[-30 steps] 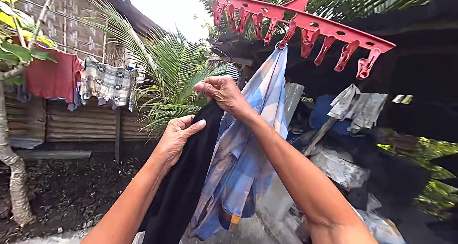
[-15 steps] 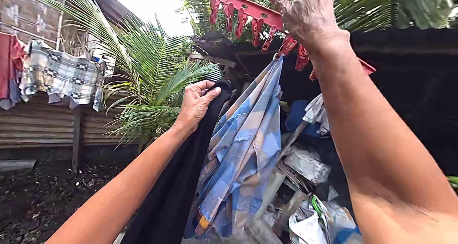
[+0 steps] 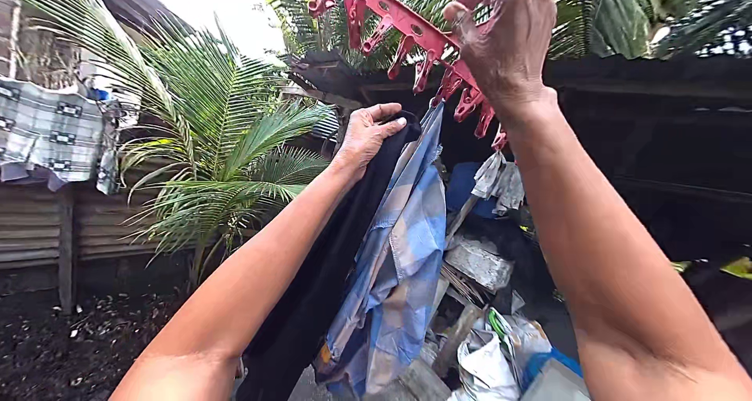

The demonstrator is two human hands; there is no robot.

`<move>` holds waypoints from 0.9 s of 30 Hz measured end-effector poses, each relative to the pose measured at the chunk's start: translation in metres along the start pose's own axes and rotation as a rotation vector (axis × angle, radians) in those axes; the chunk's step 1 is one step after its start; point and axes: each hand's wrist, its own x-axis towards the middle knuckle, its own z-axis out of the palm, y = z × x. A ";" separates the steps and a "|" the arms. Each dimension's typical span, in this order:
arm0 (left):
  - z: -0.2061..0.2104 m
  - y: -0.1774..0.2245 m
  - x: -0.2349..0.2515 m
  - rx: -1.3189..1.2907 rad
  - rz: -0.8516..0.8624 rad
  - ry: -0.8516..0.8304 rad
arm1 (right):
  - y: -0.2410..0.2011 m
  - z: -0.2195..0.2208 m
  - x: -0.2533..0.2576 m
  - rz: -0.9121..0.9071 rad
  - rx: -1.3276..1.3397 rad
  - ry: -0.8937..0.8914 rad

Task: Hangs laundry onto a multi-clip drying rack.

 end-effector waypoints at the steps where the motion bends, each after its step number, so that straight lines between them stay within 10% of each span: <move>1: 0.002 0.001 0.003 -0.009 -0.005 -0.020 | 0.000 0.004 -0.008 0.004 0.031 0.159; 8: 0.012 0.004 0.016 -0.065 -0.091 -0.035 | -0.015 0.018 -0.057 0.510 0.565 -0.194; 27: 0.059 0.010 0.039 -0.079 -0.300 -0.002 | 0.009 0.024 -0.090 0.525 0.410 -0.111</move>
